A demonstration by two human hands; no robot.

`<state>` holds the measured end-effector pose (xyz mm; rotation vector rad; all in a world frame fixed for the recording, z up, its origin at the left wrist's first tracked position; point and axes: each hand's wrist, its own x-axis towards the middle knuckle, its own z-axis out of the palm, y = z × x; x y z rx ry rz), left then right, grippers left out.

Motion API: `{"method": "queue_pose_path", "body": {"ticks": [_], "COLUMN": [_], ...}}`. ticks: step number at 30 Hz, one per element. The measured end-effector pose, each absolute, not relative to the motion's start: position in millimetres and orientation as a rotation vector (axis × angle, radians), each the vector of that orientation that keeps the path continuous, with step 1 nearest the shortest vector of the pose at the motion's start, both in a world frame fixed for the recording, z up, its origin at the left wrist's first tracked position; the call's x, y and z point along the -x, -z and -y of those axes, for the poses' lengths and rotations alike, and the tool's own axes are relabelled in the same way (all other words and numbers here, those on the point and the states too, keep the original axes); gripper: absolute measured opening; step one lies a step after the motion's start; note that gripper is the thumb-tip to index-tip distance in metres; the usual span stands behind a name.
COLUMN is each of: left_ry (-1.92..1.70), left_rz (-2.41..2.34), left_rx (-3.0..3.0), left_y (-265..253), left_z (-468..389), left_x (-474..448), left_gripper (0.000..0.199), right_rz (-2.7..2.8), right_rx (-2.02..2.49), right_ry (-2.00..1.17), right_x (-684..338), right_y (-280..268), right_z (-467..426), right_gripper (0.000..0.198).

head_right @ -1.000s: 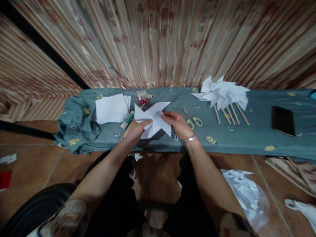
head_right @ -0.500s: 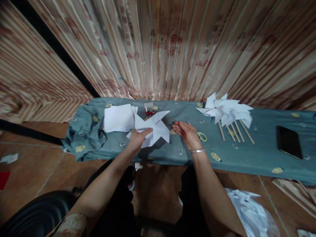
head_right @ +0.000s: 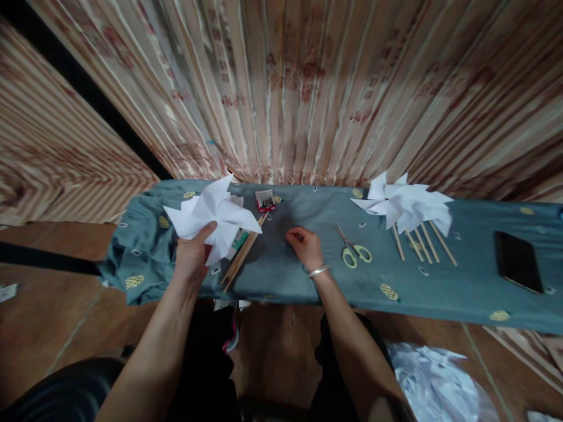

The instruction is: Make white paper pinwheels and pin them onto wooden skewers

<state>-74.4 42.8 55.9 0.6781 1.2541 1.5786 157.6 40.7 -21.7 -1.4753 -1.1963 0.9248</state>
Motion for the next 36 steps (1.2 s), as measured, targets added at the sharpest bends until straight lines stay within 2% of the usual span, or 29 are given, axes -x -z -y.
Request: {"method": "queue_pose_path", "body": {"ticks": [4, 7, 10, 13, 27, 32, 36], "left_ry": [-1.634, -1.652, -1.663, -1.674, -1.675, -1.643, -1.656], "left_rz": [-1.247, -1.217, -1.203, -1.207, -1.173, -1.171, -1.196], "left_rx": [-0.615, -0.572, -0.533, -0.505, -0.406, -0.42, -0.412], "left_y": [-57.5, -60.4, -62.2, -61.8, -60.4, -59.7, -63.5], "left_z": [-42.9, -40.7, -39.3, -39.7, -43.9, -45.8, -46.1], "left_x": [74.9, 73.7, 74.9, 77.8, 78.8, 75.7, 69.6], "left_gripper": [0.044, 0.044, 0.043, 0.044, 0.043, 0.039, 0.038], "right_rz": [1.272, 1.408, 1.552, 1.725, 2.274, 2.203, 1.888], "right_rx": [1.524, 1.56, 1.596, 1.632, 1.777, 1.745, 1.568], "right_ry": [-0.761, -0.498, -0.24, -0.125, -0.069, -0.096, -0.374], "right_x": [-139.2, -129.2, -124.0, -121.8, -112.2, -112.2, -114.9], "right_y": [24.9, 23.0, 16.9, 9.4, -9.2, -1.4, 9.6], "right_z": [-52.7, -70.3, -97.6, -128.5, -172.9, -177.1, -176.6], "right_gripper": [0.014, 0.012, 0.018, 0.021, 0.024, 0.025, 0.018]}}
